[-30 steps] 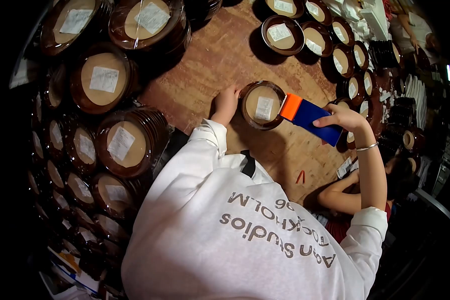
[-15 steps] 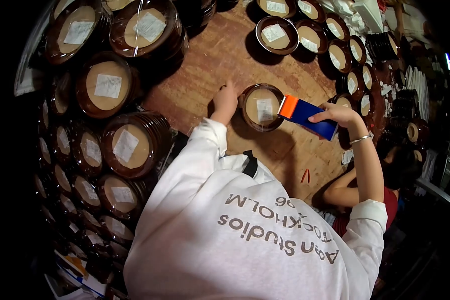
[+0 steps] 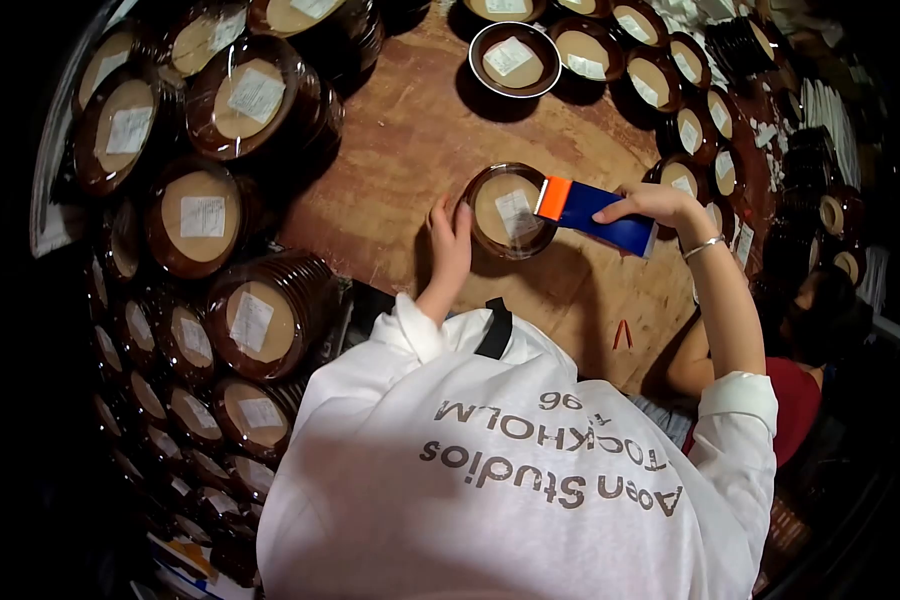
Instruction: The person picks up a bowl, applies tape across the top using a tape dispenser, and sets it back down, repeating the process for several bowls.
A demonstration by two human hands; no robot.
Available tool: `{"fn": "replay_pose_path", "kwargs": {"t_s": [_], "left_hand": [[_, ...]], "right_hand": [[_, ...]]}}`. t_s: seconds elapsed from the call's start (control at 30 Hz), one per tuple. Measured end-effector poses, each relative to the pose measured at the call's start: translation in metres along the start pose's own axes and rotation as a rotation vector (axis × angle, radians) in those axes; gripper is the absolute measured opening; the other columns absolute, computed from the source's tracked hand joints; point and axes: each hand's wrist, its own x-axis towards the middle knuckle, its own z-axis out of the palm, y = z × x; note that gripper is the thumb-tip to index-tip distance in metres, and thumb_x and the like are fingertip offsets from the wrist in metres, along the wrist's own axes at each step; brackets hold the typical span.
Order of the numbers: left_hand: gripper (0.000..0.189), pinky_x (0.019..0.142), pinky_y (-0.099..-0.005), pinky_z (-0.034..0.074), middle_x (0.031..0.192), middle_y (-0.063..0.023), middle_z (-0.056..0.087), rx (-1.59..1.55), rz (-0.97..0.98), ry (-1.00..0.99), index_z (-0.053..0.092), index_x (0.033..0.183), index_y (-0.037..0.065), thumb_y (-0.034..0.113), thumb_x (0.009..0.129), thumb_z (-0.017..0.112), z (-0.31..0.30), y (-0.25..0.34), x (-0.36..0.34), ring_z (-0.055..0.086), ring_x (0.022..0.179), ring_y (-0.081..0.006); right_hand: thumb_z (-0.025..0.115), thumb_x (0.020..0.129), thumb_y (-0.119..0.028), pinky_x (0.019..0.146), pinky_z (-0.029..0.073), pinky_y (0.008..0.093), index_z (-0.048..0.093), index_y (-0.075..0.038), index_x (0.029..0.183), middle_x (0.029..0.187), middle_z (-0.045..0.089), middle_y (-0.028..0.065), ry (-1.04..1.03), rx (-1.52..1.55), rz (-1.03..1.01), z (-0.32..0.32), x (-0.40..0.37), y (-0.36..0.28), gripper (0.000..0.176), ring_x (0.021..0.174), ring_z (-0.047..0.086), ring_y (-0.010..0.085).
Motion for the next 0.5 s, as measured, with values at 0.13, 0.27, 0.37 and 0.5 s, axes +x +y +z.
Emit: {"fn": "replay_pose_path", "kwargs": {"t_s": [0.13,0.27,0.37,0.5], "left_hand": [[0.053,0.092,-0.0421,0.032,0.110,-0.0129,0.047,0.598,0.886,-0.733,0.044,0.110,0.004,0.017,0.064,0.067,-0.028,0.032,-0.010,0.044,0.104,-0.0314],[0.051,0.094,-0.0381,0.030,0.107,-0.0099,0.046,0.771,0.895,-0.715,0.046,0.105,0.004,0.011,0.058,0.066,-0.024,0.008,-0.003,0.041,0.107,-0.0247],[0.045,0.094,-0.0384,0.031,0.103,-0.0101,0.047,0.807,0.893,-0.705,0.047,0.099,0.005,0.008,0.058,0.064,-0.022,-0.019,0.016,0.043,0.103,-0.0241],[0.023,0.093,-0.0387,0.034,0.092,-0.0096,0.050,0.729,1.195,-0.834,0.048,0.087,0.006,0.008,0.065,0.051,-0.026,-0.014,0.059,0.049,0.092,-0.0238]], "right_hand": [[0.068,0.067,-0.027,0.051,0.050,0.0283,0.051,0.009,0.094,0.077,0.058,0.0135,0.003,0.001,-0.002,-0.005,0.000,-0.004,0.048,0.057,0.059,0.0188],[0.067,0.067,-0.029,0.053,0.051,0.0283,0.052,0.005,0.097,0.079,0.059,0.0125,-0.106,-0.039,-0.002,-0.023,0.014,-0.001,0.049,0.060,0.060,0.0187],[0.067,0.067,-0.032,0.056,0.050,0.0286,0.054,0.003,0.096,0.081,0.060,0.0126,-0.150,-0.068,-0.062,-0.027,0.023,0.009,0.048,0.062,0.061,0.0195],[0.067,0.069,-0.033,0.061,0.049,0.0269,0.055,0.003,0.095,0.079,0.060,0.0128,-0.085,0.006,-0.085,-0.019,0.025,0.028,0.047,0.065,0.061,0.0192]]}}
